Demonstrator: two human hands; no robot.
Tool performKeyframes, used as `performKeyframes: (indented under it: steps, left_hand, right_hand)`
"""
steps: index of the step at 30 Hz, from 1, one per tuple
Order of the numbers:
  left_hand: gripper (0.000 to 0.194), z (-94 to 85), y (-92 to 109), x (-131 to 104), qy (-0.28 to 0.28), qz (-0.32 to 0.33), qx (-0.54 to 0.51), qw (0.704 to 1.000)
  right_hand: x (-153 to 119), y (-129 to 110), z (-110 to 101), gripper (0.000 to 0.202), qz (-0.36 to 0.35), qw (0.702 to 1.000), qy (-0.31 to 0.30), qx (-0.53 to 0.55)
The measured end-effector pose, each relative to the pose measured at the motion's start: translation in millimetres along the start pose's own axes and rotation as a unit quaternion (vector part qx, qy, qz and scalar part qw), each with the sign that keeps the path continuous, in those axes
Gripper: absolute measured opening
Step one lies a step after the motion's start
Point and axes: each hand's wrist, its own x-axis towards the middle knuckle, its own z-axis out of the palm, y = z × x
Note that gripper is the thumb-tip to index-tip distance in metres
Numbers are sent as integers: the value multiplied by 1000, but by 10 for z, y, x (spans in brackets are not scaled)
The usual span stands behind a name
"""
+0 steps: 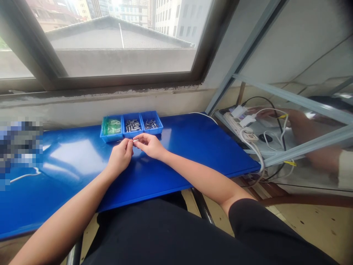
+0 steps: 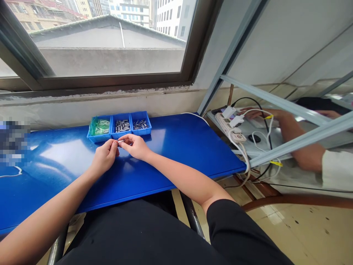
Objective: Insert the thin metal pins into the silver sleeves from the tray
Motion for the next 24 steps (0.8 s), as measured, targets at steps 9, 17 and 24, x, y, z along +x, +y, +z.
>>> performKeyframes:
  steps: [9, 17, 24]
  left_hand:
    - [33, 10, 2, -17, 1, 13, -43, 999]
    - [33, 18, -13, -5, 5, 10, -31, 999]
    - [34, 8, -8, -3, 15, 1, -24, 1000]
  right_hand:
    - [22, -16, -29, 28, 54, 997, 20, 45]
    - [15, -26, -20, 27, 46, 998, 19, 42]
    - [21, -24, -9, 25, 56, 996, 23, 61]
